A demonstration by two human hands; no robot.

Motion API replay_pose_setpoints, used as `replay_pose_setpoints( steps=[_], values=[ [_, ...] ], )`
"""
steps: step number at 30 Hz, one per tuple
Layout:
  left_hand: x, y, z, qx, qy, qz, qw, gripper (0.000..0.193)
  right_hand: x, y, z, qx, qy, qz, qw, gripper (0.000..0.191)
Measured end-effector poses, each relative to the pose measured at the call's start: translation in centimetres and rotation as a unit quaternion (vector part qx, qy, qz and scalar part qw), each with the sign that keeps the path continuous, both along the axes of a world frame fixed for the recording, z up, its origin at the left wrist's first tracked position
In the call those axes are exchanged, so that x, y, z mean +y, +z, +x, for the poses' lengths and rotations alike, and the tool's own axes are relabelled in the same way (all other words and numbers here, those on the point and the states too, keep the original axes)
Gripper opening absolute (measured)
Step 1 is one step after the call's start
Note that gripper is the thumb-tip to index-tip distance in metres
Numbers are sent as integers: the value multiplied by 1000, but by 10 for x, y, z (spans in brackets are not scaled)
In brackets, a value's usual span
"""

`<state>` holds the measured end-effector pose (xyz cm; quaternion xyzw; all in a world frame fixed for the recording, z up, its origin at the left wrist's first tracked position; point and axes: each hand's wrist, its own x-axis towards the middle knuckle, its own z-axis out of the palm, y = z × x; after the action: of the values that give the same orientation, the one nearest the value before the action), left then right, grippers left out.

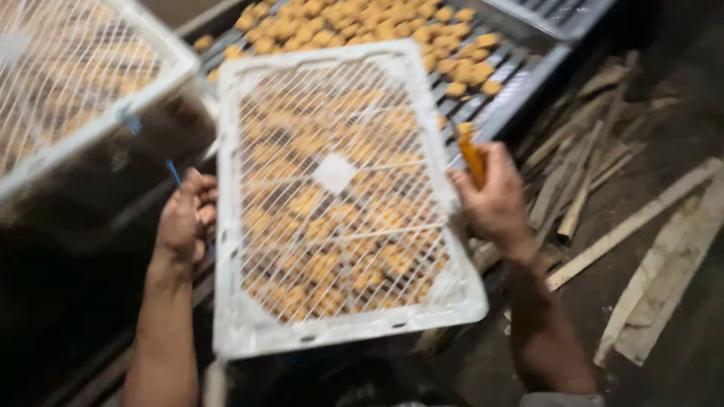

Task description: The person places a white mesh lid over a plastic basket filled with brown food cubes resting on metal drying racks, then fastens the lid to the basket using a blue strap, pulling it tight and trimming the excess with a utility knife. They repeat this for several baskets, moving finished ones aside.

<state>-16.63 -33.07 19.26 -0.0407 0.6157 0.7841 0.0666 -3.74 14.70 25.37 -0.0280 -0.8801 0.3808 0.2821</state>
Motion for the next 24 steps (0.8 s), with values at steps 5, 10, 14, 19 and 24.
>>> replay_pose_setpoints(
  steps=[5, 10, 14, 19, 24],
  values=[
    [-29, 61, 72, 1, -19, 123, 992, 59, -58, 52, -14, -2, 158, 239, 958, 58],
    [-21, 82, 186, 92, 83, 14, 992, 39, -101, 87, 39, 76, 323, 160, 930, 50],
    [21, 54, 272, 341, -15, -60, 938, 34, -123, 57, 120, 22, 632, 35, 774, 21],
    [78, 9, 282, 364, -350, -14, 863, 28, -155, -13, 172, -4, 510, -179, 841, 22],
    [106, 1, 270, 286, -462, 42, 839, 23, -134, -23, 203, -87, 441, -349, 822, 20]
  ],
)
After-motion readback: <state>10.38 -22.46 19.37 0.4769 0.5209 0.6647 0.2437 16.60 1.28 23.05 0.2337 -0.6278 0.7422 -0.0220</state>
